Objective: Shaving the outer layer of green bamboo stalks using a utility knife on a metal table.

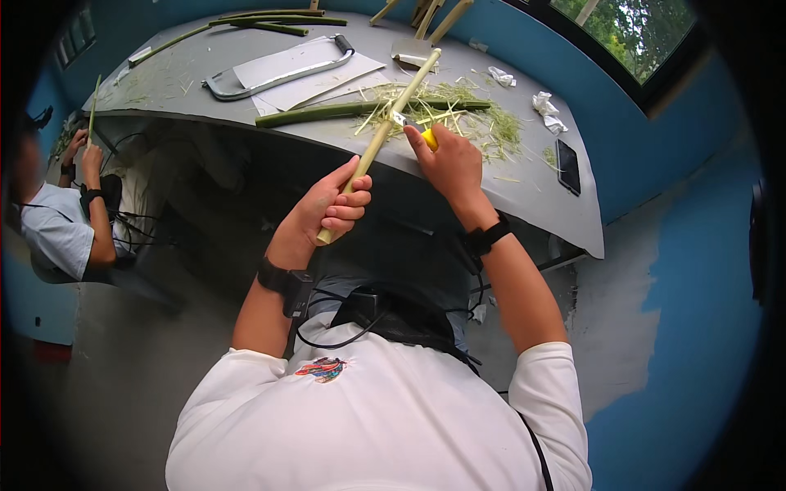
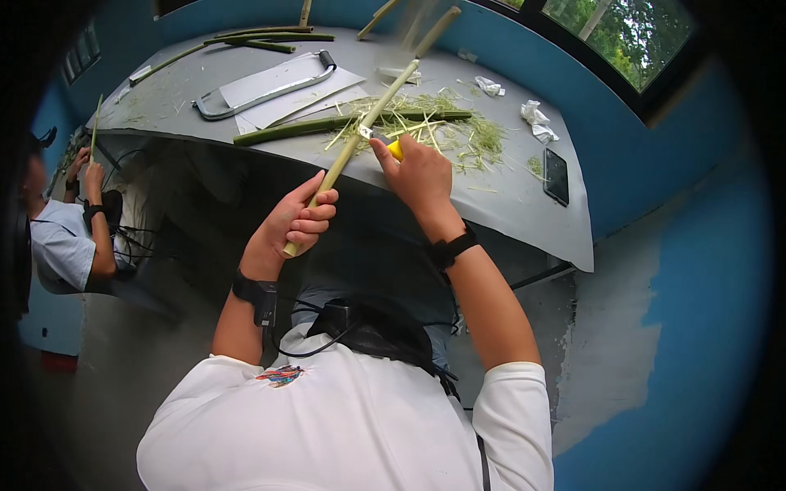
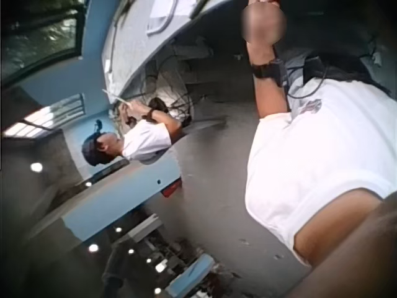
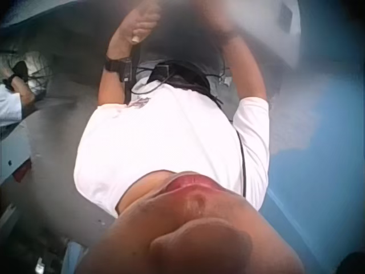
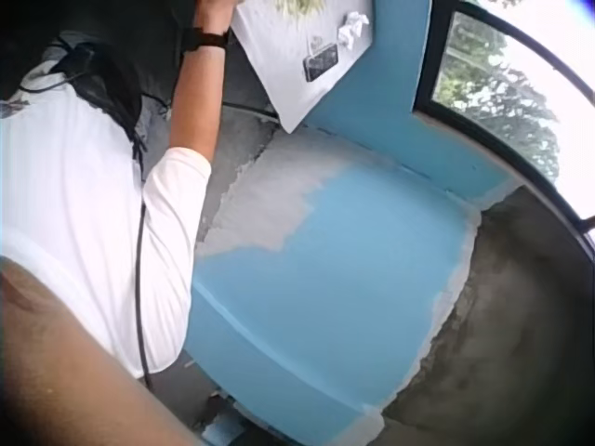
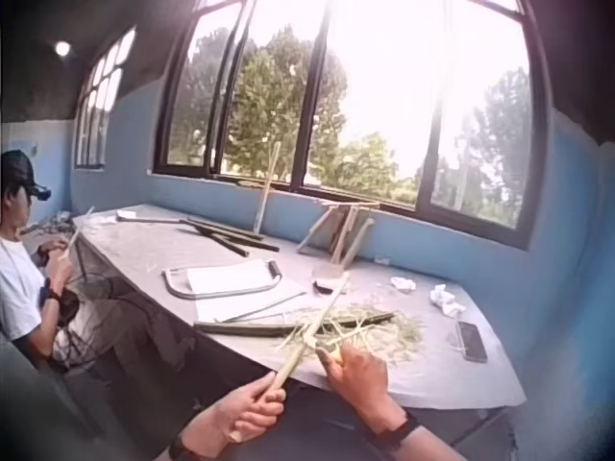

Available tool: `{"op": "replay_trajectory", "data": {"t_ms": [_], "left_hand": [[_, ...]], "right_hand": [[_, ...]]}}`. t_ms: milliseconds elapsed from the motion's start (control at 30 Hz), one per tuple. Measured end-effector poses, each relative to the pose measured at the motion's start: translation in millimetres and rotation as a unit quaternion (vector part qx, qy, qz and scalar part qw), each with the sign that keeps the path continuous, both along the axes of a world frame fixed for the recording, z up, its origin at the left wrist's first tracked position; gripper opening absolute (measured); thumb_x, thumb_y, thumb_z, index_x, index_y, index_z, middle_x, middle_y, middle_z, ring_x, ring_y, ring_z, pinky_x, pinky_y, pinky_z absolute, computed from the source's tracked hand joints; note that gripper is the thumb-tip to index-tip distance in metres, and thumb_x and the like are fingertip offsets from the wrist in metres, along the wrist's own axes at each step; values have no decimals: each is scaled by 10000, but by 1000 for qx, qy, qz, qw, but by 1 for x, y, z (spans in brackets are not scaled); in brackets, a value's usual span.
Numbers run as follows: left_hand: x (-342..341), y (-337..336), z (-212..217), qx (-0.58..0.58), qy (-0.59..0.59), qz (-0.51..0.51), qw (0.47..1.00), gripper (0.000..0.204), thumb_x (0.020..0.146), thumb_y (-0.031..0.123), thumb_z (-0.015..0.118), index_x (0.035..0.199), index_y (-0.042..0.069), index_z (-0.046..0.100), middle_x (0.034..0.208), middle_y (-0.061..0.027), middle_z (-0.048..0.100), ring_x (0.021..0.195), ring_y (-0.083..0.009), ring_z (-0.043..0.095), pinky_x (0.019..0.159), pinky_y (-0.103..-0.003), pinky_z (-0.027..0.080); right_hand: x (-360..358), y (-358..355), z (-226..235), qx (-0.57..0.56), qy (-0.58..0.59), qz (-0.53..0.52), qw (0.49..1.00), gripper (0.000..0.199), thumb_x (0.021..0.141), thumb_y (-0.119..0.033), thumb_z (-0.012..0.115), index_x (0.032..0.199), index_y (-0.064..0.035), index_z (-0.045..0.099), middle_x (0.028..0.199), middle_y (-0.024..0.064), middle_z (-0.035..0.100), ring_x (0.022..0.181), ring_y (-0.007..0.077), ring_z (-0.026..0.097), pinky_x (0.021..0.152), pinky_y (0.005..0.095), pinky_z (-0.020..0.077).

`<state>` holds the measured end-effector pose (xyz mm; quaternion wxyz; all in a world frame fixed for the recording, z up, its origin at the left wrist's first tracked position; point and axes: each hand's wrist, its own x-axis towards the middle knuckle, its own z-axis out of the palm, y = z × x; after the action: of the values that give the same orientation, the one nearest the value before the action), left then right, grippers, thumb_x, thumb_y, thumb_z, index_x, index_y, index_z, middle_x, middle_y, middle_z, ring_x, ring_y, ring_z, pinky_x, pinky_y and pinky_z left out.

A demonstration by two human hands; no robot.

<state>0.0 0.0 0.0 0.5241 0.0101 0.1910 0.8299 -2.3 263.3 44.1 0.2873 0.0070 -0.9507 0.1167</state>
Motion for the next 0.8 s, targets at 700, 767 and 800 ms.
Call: {"op": "replay_trajectory", "data": {"t_ms": [700, 767, 800], "left_hand": [[-7, 51, -22, 158, -29, -57, 985, 438, 1236, 464, 403, 922, 162, 446, 617, 53, 347, 435, -69, 354, 320, -219, 343], [-5, 51, -22, 147, -33, -55, 987, 428, 1234, 460, 415, 928, 164, 451, 623, 55, 347, 437, -65, 354, 322, -216, 341], [-6, 51, -18, 141, -32, -55, 988, 423, 1233, 458, 421, 931, 164, 453, 625, 56, 347, 438, -63, 354, 323, -215, 340]], "right_hand": [[-3, 23, 7, -45, -54, 45, 996, 808, 1006, -818, 591, 791, -67, 800, 706, 188, 741, 705, 422, 759, 646, 524, 598], [-3, 23, 6, -45, -62, 43, 996, 810, 1009, -820, 584, 799, -70, 807, 716, 188, 745, 716, 420, 763, 655, 523, 600], [-5, 23, 6, -45, -64, 42, 996, 810, 1011, -821, 581, 803, -72, 810, 720, 188, 747, 721, 419, 765, 659, 523, 602]]}}
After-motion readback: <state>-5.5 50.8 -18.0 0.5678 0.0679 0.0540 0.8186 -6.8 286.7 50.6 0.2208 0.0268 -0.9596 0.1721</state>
